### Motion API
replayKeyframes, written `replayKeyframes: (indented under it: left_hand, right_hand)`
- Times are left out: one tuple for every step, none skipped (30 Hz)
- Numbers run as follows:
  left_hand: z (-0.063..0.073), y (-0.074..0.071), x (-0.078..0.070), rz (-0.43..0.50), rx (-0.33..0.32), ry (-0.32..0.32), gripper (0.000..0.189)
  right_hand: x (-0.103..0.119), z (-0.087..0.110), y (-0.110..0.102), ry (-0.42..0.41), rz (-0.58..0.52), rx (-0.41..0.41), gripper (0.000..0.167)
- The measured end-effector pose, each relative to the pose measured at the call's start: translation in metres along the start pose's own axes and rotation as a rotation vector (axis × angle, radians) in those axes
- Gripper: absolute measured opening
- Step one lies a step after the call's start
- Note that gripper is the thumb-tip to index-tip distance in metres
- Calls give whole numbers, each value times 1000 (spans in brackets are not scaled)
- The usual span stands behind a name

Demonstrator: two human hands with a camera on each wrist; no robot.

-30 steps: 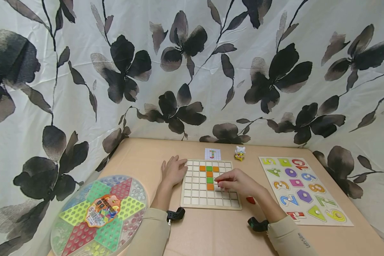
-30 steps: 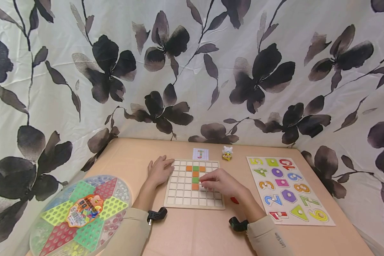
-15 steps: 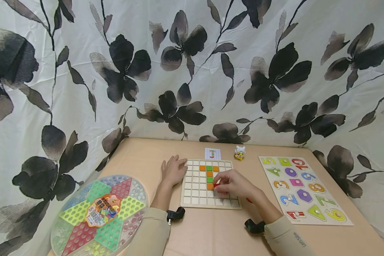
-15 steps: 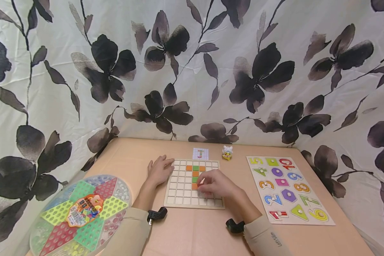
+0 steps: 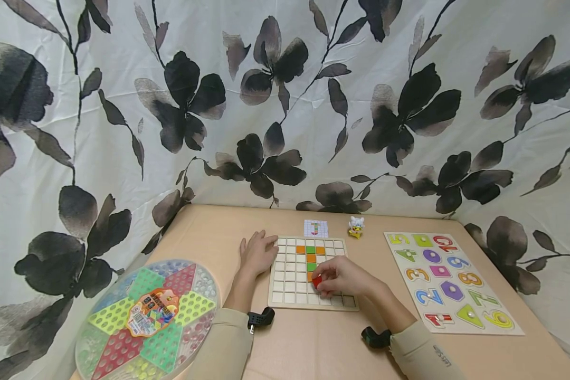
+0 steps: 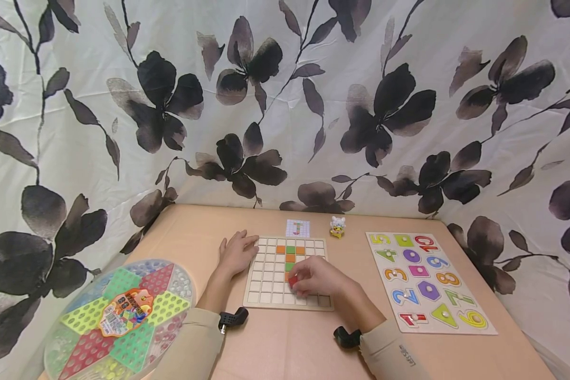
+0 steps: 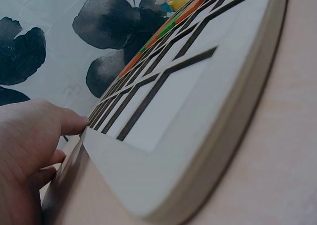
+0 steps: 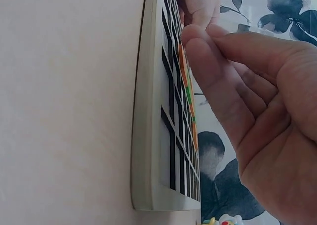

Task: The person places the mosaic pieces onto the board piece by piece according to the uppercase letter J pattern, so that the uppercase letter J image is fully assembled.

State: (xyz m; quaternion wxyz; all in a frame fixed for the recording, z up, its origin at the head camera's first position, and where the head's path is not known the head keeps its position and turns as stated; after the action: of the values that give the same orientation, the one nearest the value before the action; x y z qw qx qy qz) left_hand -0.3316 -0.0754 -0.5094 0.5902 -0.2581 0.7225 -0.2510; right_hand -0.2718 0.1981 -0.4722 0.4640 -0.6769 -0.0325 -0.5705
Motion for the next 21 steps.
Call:
replayKeyframes:
  left_hand:
    - [0,0,0,-2,0,-1,39]
    - [0,0,0,-2,0,-1,39]
    - [0,0,0,-3,1,-3,39]
    - [0,0,-1,-4,1,-3,39]
    - [0,0,-1,-6,2,-4,39]
    - [0,0,-1,-7,3,-5,39]
    - [0,0,-1,-8,3,-6,39]
    - [0,0,-1,-9,3,-7,39]
    - [0,0,-1,-9,3,-8,39]
    - [0,0,-2,-8,3,-8,39]
    - [0,0,-2,-7,4,-9,39]
    - [0,0,-2,-6,4,-9,39]
    - [0,0,-2,-5,3,-9,39]
    - [0,0,-2,-3,2,-8,39]
    - [0,0,-2,-2,1,-7,39]
    - [0,0,-2,-1,0,-6,38]
    - [0,0,-2,-1,-1,-6,38]
    - [0,0,-2,-1,-1,-5,38]
    - [0,0,-2,-1,-2,-4,38]
    - [0,0,-2,-2,-1,-4,38]
    - [0,0,-2,-3,-1,-4,38]
  right_hand:
    - [0,0,0,-5,5,2,22]
    - [0,0,0,-10,23,-3,22]
    - [0,-1,0,-18,45,-9,22]
    - [0,-1,0,-22,65,-15,22]
    - [0,-1,0,-29,88,-22,22]
    - [0,-1,-1,-36,110,-31,23]
    - [0,-1,-1,-41,135,-41,23]
    - [-1,-2,-1,-43,156,-49,22]
    - [-1,-2,-1,-50,168,-55,22]
    - [-1,-2,-1,-58,178,-59,22]
    - [-1,-3,-1,-71,195,-64,22]
    - [-2,-3,0,-83,209,-69,21]
    - [-2,-4,0,-97,224,-73,21]
    - [-3,-5,1,-112,240,-76,21]
    - [-3,-6,2,-129,253,-78,21]
    - [-4,-7,3,-142,263,-79,21]
    - [-4,-7,3,-153,276,-81,20]
    - [-4,-8,4,-160,283,-81,20]
    - [-5,-9,5,-166,290,-81,20]
    - [-5,-9,5,-167,297,-81,19]
    - [-5,-9,6,-164,304,-80,19]
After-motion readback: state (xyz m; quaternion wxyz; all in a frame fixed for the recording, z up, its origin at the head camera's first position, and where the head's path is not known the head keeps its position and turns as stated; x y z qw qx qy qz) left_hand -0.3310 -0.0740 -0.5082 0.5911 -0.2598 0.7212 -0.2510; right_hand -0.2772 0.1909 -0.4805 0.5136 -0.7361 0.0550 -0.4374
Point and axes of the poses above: each hand's wrist, its own z-axis away from the middle knuckle, its own y-axis out of the palm, x = y × z, the point moved 1 cm from there along -z, towards the middle knuckle, and after that the axes turned 6 degrees about z, right-handed, at the moved point
